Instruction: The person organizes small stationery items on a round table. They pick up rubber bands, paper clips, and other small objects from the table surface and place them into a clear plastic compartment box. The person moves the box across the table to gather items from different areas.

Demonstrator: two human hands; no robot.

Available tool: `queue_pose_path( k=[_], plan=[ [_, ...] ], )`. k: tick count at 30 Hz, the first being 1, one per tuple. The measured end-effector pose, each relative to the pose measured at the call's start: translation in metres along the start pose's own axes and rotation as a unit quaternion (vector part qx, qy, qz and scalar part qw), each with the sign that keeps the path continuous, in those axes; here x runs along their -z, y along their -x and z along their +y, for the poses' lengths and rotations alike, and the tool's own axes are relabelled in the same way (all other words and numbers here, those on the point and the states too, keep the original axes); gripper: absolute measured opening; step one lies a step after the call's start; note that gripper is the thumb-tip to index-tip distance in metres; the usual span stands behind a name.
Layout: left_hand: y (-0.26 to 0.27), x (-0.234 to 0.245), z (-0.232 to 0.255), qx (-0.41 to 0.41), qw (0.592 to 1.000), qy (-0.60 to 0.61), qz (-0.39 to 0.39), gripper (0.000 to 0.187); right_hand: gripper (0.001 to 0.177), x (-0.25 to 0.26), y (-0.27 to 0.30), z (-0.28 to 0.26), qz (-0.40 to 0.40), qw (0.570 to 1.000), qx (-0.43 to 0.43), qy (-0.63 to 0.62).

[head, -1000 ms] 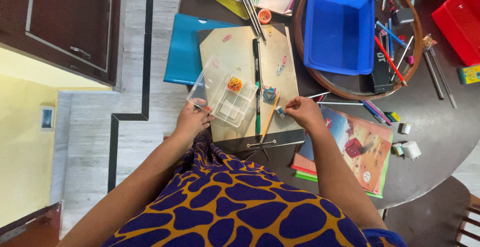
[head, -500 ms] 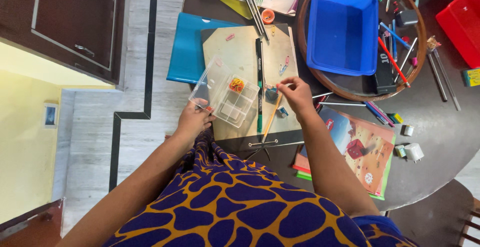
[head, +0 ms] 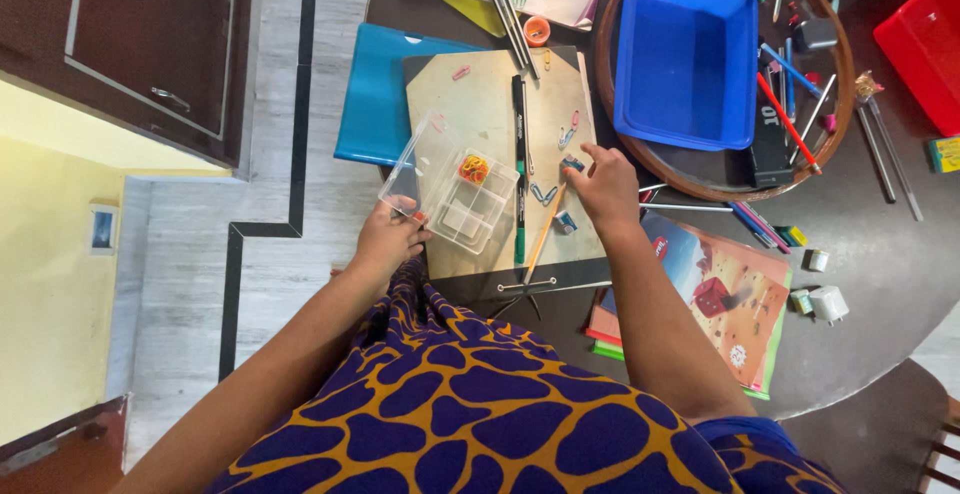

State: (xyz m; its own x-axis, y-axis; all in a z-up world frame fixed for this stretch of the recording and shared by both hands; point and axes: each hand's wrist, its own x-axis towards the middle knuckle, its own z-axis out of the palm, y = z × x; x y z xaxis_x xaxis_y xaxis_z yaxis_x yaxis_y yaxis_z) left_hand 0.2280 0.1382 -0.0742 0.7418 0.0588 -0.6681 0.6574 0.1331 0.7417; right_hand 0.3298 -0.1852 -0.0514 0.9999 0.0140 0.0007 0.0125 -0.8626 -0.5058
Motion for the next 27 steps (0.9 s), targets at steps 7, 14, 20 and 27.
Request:
queue_pose_path(
  k=[7,14,20,27],
  plan=[
    [0.000,0.001,0.000,0.000,1.000,-0.005,-0.004,0.032,0.029,0.010,0.013,-0.030,-0.160,0.984,0.026,0.077],
    [0.000,0.003,-0.006,-0.004,1.000,0.008,-0.003,0.033,0.021,-0.001,0.006,-0.027,-0.210,0.972,-0.020,0.107],
    [0.000,0.001,-0.003,-0.003,1.000,0.002,0.008,0.034,0.017,-0.005,0.004,-0.015,-0.206,0.974,0.036,0.081],
    [0.005,-0.001,0.002,0.006,1.000,-0.002,0.015,0.034,0.019,-0.026,0.007,0.011,-0.180,0.963,-0.054,-0.195]
  ],
)
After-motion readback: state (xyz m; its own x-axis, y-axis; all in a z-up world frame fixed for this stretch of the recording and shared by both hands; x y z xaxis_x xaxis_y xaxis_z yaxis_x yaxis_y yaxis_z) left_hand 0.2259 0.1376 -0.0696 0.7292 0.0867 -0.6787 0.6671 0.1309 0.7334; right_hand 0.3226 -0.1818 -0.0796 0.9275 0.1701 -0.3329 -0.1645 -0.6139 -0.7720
